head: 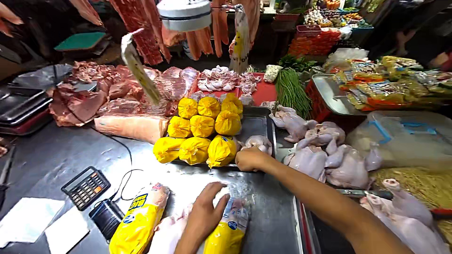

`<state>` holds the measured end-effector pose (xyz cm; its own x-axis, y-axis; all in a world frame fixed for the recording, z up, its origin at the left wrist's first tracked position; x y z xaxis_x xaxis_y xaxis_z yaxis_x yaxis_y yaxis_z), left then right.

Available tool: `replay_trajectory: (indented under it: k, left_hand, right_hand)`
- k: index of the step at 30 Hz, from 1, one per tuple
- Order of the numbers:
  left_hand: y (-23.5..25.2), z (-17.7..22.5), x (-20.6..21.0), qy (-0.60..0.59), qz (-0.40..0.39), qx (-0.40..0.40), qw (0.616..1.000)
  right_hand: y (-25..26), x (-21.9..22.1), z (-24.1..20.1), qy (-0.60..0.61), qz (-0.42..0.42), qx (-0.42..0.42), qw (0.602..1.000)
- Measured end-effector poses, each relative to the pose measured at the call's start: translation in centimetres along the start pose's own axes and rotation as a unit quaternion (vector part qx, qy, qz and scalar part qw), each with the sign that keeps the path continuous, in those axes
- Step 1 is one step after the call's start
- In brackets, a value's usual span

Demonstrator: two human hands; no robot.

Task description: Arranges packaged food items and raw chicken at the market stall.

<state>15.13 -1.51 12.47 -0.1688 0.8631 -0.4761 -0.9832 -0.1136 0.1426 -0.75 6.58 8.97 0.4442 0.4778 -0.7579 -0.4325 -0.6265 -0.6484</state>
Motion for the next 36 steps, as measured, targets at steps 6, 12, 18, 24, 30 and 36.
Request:
replay_trajectory:
  k: [6, 12, 18, 24, 30, 36]
  left_hand:
    - [19.1, 0.2, 10.5, -0.018, -0.279, -0.074, 0.957]
    - [17.4, -5.3, 16.7, -0.008, -0.368, -0.182, 0.912]
    - [15.7, -5.3, 18.3, -0.035, -0.216, -0.1, 0.971]
    - [15.1, -4.0, 24.1, 0.053, -0.262, -0.038, 0.963]
    - [19.0, -4.5, 22.7, 0.058, -0.138, -0.14, 0.979]
    - [24.1, -3.8, 24.2, 0.151, -0.26, -0.18, 0.937]
  right_hand:
    - [-3.0, 2.0, 1.4, 0.141, 0.142, -0.098, 0.975]
    - [-9.8, 2.3, 12.9, 0.249, 0.175, -0.057, 0.951]
    - [-10.0, 9.2, 31.4, 0.047, 0.114, 0.248, 0.961]
    - [-7.8, 10.9, 30.6, -0.035, 0.051, 0.169, 0.984]
    - [-9.4, 13.0, 33.2, -0.067, -0.025, 0.138, 0.988]
    - [-11.3, 16.6, 35.2, -0.123, -0.076, 0.134, 0.981]
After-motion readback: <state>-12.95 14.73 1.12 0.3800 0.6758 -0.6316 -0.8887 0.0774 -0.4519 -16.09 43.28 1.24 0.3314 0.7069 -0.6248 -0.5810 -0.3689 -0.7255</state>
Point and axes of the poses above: each hand's wrist, its own y-axis towards the middle knuckle, its own x-axis out of the palm, z = x × y, the point moved 9 cm from there along y, towards the middle knuckle, and after that the axes turned 11 degrees about -y, right-handed, at the moved point
